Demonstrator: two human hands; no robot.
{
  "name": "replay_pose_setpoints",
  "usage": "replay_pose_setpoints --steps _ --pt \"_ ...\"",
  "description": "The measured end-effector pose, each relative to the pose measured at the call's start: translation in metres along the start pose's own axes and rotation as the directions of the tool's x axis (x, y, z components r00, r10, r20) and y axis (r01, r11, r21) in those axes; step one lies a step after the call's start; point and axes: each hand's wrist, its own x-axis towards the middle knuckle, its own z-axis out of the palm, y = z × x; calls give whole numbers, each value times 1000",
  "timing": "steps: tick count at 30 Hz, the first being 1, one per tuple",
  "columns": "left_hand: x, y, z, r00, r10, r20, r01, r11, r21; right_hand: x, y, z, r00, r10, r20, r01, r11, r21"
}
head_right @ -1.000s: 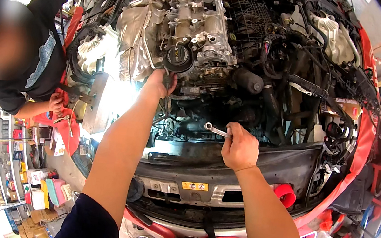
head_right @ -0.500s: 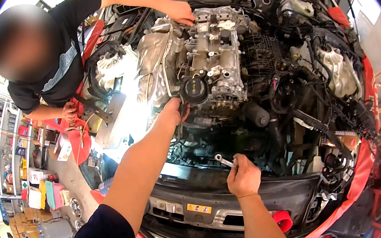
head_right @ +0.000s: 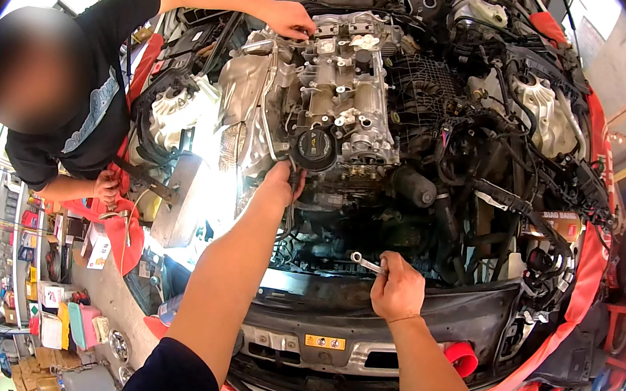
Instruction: The person works on a car engine by using a wrench to loosen components and then using their hands to manipulate wires and parts near the valve cover.
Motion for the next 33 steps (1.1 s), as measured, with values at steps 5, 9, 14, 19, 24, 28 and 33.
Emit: replay_pose_setpoints --steps 5,9,14,19,24,28,33 --pt "-7 -2 2 1000 17 -6 -17 1000 -5 -1 0 0 1000 22 11 -22 1000 -17" --pt "-10 1 4 999 -8 40 9 1000 -28 -1 1 1 1000 6 -2 -6 1000 -10" --pt "-4 3 7 996 -11 -87 10 1000 -7 -1 0 2 1000 2 -12 -2 1000 -1" --pt "4 2 3 996 -37 -79 35 999 -28 -1 -1 1 1000 24 6 -24 1000 2" --pt "0 -3 0 996 -18 83 22 998 -51 -1 1 -2 1000 15 13 -15 1000 -8" --pt "2 4 1 997 26 -68 -28 999 -37 -1 -3 3 999 28 24 -28 1000 -2" --pt "-11 -3 16 993 32 -118 -37 999 -38 1 1 -3 1000 23 -5 -23 1000 -10"
